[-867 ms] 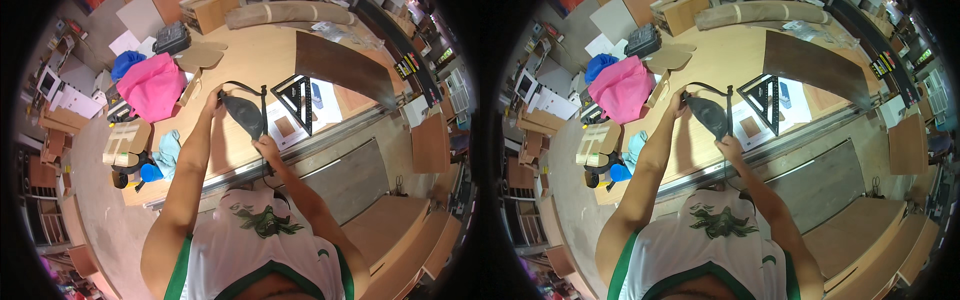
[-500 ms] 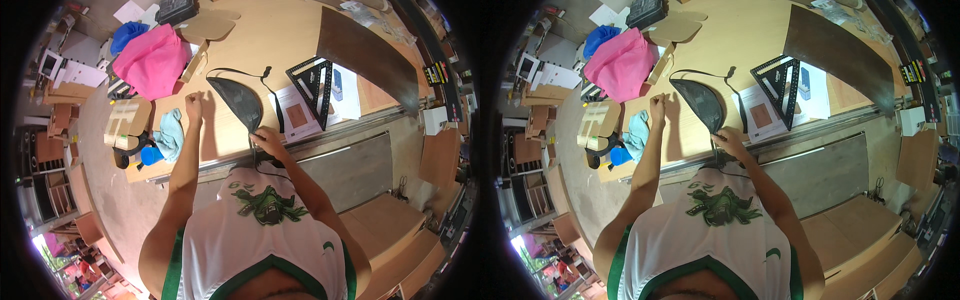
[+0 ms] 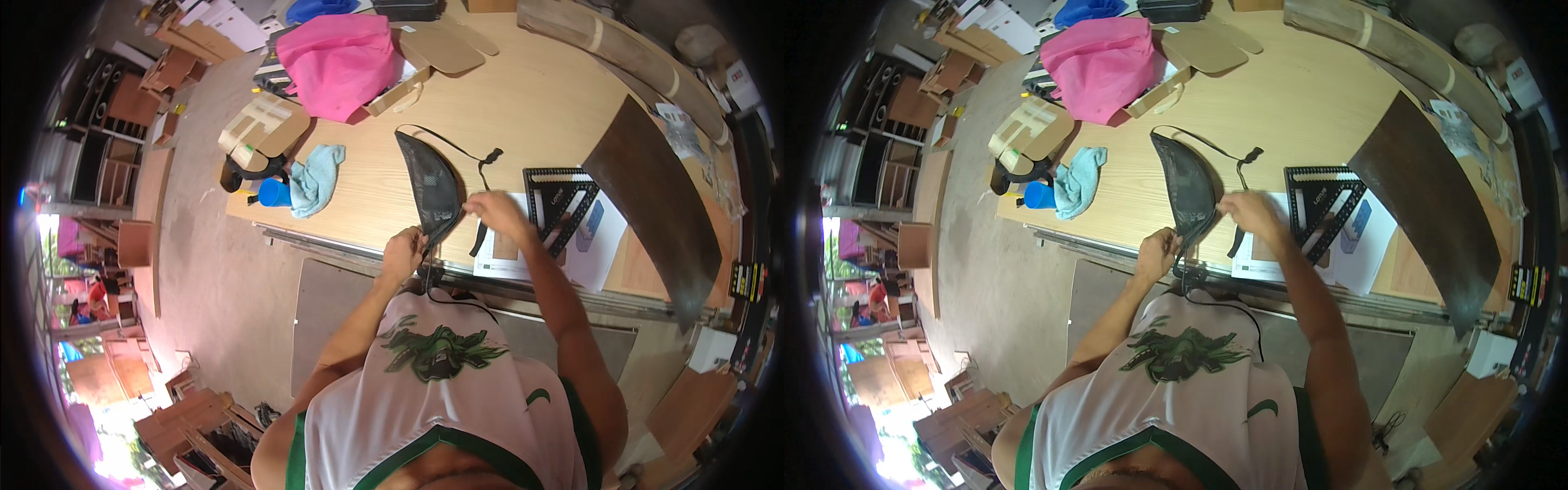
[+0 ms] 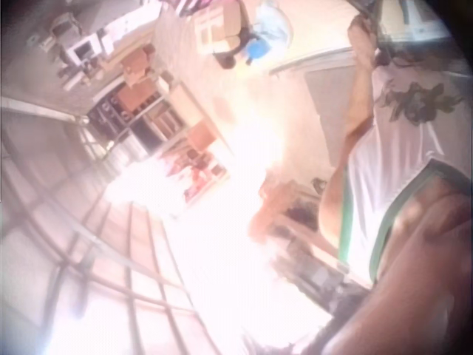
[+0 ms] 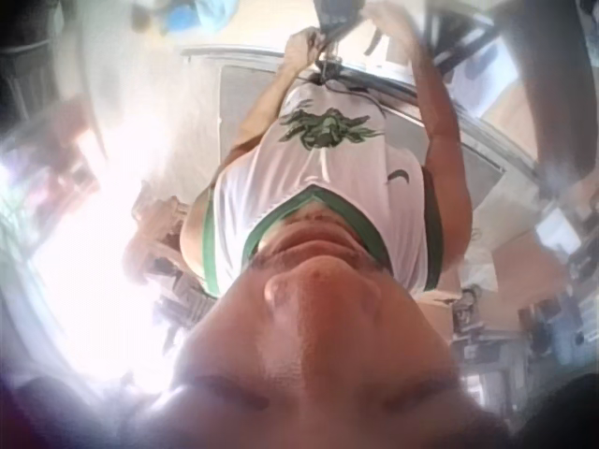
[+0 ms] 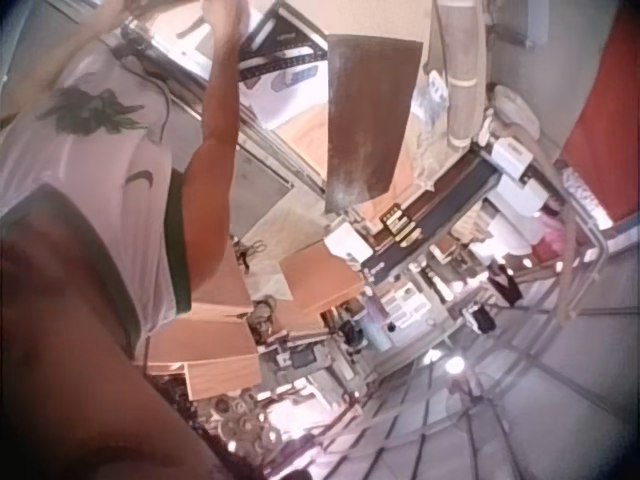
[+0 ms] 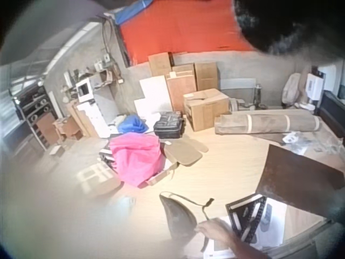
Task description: The person assembles a wooden cabinet by inserting drawers and securing them with a cordless drill. They repeatedly test drawer fit, align components, and drive screws into pre-drilled holes.
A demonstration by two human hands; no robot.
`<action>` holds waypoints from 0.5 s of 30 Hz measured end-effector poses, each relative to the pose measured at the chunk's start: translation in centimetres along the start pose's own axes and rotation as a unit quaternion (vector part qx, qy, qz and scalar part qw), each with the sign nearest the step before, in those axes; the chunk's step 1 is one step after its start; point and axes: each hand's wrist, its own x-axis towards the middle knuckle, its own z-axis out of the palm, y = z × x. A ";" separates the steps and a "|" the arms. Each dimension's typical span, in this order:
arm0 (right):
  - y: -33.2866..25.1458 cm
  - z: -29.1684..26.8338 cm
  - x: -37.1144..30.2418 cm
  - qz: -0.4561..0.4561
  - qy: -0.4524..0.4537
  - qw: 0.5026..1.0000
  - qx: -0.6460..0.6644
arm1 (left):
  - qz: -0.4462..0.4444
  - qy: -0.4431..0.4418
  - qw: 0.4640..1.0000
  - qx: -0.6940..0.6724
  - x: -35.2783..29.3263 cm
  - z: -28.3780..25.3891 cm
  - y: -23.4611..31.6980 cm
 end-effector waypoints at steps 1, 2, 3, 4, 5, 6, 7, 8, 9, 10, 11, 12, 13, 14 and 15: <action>0.3 -1.4 1.8 -0.012 0.001 1.000 -0.021 | -0.012 -0.016 1.000 0.015 -0.2 0.0 0.1; 0.3 -2.3 3.9 -0.026 0.002 0.999 -0.038 | -0.003 -0.005 1.000 0.021 -0.6 0.0 0.0; 0.4 -3.0 6.5 -0.027 0.020 0.999 -0.041 | 0.008 0.008 1.000 0.028 -0.6 0.1 -0.2; 0.2 -3.3 9.2 -0.026 0.038 0.998 -0.042 | 0.018 0.017 0.999 0.036 -0.6 0.1 -0.3; -0.2 -3.9 11.8 -0.035 0.055 0.995 -0.074 | -0.021 -0.008 1.000 0.019 -0.4 -0.4 0.9; -1.2 -3.8 14.5 -0.045 0.068 0.991 -0.104 | -0.034 -0.013 0.999 0.035 -0.5 -0.6 0.6; -1.8 -3.6 16.9 -0.046 0.077 0.993 -0.082 | -0.040 -0.021 0.998 0.049 -0.2 -0.6 0.5; -2.4 -3.1 18.9 -0.045 0.085 0.993 -0.062 | -0.045 -0.031 0.997 0.061 0.2 -0.4 0.6; -3.3 -2.8 20.5 -0.031 0.082 0.994 -0.071 | -0.070 -0.048 0.994 0.065 0.7 -0.6 1.0; -4.5 -2.0 21.6 -0.018 0.076 0.994 -0.078 | -0.087 -0.044 0.994 0.057 0.7 -0.7 0.8; -5.6 -0.9 21.9 -0.032 0.082 0.994 -0.059 | -0.107 -0.039 0.992 0.047 0.6 -0.7 0.2; -6.5 0.1 22.2 -0.049 0.091 0.994 -0.041 | -0.125 -0.032 0.991 0.040 0.6 -1.0 -0.4; -6.9 0.6 22.1 -0.068 0.104 0.992 -0.018 | -0.106 -0.016 0.993 0.043 0.8 -0.7 -2.0; -7.4 1.3 21.1 -0.059 0.129 0.990 0.013 | -0.115 0.019 0.993 0.021 0.6 -0.9 -1.8; -8.7 1.5 19.3 -0.052 0.151 0.986 0.043 | -0.128 0.057 0.990 -0.001 0.5 -1.7 -0.8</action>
